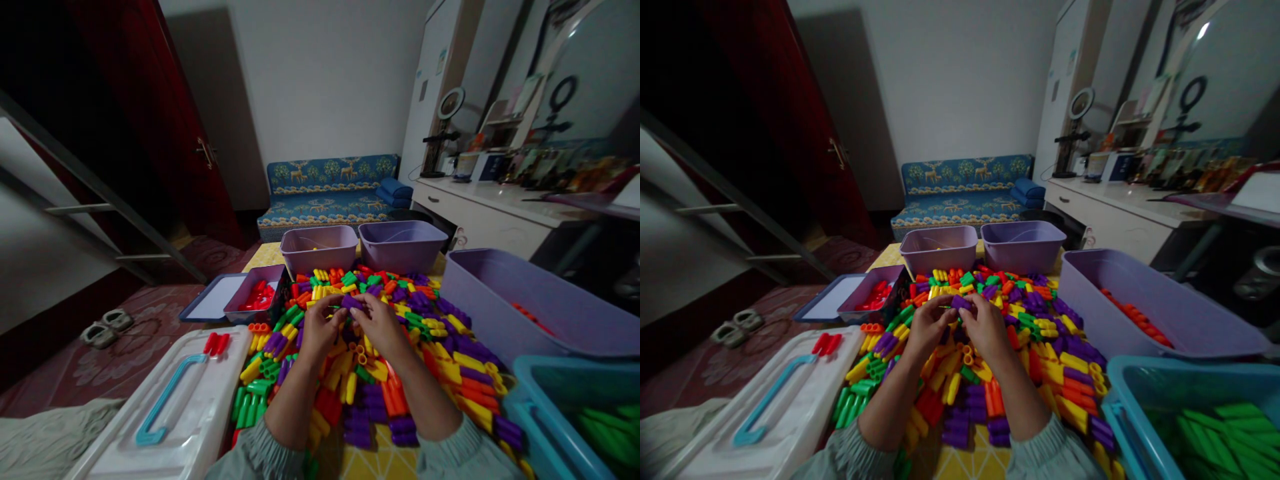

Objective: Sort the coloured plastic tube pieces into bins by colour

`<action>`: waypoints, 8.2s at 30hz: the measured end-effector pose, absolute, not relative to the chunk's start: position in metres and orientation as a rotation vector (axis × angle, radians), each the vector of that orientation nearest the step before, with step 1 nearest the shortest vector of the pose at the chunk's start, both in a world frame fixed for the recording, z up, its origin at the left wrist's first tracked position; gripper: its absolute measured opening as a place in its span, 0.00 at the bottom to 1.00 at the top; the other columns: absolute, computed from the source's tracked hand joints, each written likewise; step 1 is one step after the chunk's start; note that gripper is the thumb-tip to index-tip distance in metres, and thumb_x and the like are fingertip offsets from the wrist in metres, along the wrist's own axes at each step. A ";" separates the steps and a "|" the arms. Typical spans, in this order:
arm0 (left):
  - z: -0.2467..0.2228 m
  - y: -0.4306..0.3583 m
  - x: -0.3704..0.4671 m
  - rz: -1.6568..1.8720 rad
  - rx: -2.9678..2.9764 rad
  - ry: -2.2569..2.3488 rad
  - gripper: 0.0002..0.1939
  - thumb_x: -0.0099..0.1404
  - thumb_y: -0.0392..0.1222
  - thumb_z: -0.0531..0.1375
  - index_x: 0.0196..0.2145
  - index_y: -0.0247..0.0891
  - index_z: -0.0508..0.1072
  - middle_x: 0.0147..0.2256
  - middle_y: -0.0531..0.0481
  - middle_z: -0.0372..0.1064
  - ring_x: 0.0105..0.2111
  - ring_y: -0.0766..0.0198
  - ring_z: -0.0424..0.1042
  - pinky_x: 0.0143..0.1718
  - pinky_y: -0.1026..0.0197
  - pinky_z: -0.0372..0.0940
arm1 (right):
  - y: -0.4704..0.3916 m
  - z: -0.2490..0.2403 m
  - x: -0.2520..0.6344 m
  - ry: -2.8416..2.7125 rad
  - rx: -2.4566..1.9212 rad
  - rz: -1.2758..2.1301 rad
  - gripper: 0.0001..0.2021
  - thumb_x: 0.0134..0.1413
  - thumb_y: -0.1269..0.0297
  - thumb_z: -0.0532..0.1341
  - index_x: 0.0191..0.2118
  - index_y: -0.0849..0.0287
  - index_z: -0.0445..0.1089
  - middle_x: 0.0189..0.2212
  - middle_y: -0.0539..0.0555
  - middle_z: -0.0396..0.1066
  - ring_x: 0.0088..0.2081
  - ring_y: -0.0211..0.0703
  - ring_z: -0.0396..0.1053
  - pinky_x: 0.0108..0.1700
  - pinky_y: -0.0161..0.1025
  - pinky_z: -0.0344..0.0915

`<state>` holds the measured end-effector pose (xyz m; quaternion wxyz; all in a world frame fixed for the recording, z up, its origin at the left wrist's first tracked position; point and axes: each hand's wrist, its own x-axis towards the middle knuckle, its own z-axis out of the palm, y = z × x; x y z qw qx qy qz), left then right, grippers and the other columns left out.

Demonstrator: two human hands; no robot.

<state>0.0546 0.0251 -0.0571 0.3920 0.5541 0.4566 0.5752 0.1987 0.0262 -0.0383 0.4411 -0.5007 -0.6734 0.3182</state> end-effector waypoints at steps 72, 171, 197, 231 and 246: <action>-0.044 0.018 0.048 1.169 1.929 1.312 0.40 0.47 0.26 0.58 0.60 0.36 0.60 0.53 0.41 0.68 0.50 0.53 0.69 0.50 0.53 0.64 | 0.020 -0.030 0.195 -1.890 -1.391 0.595 0.26 0.45 0.78 0.57 0.54 0.60 0.67 0.52 0.59 0.70 0.54 0.47 0.66 0.58 0.43 0.60; -0.034 0.019 0.046 1.348 1.036 0.755 0.33 0.50 0.48 0.70 0.52 0.35 0.70 0.43 0.40 0.75 0.41 0.56 0.75 0.43 0.56 0.68 | 0.020 -0.026 0.193 -1.427 -1.140 0.874 0.16 0.46 0.58 0.64 0.41 0.60 0.67 0.36 0.58 0.75 0.33 0.45 0.74 0.35 0.40 0.71; -0.012 0.013 0.044 1.219 1.102 1.021 0.26 0.52 0.45 0.66 0.47 0.32 0.74 0.41 0.39 0.75 0.36 0.56 0.75 0.40 0.55 0.69 | 0.026 -0.036 0.194 -1.407 -1.100 0.943 0.22 0.47 0.62 0.62 0.50 0.61 0.67 0.39 0.59 0.75 0.35 0.45 0.74 0.36 0.40 0.72; -0.015 0.016 0.042 0.818 2.050 1.433 0.19 0.56 0.38 0.60 0.47 0.36 0.75 0.46 0.41 0.74 0.48 0.52 0.71 0.51 0.53 0.63 | 0.042 -0.021 0.211 -1.655 -1.254 0.736 0.10 0.49 0.66 0.60 0.38 0.61 0.74 0.36 0.58 0.77 0.38 0.45 0.75 0.43 0.41 0.70; -0.035 0.006 0.044 0.515 2.280 1.554 0.31 0.55 0.49 0.63 0.57 0.40 0.68 0.56 0.40 0.64 0.53 0.50 0.67 0.54 0.54 0.61 | 0.025 -0.033 0.232 -2.271 -1.654 0.218 0.37 0.40 0.80 0.57 0.60 0.54 0.62 0.59 0.59 0.60 0.58 0.52 0.60 0.57 0.44 0.58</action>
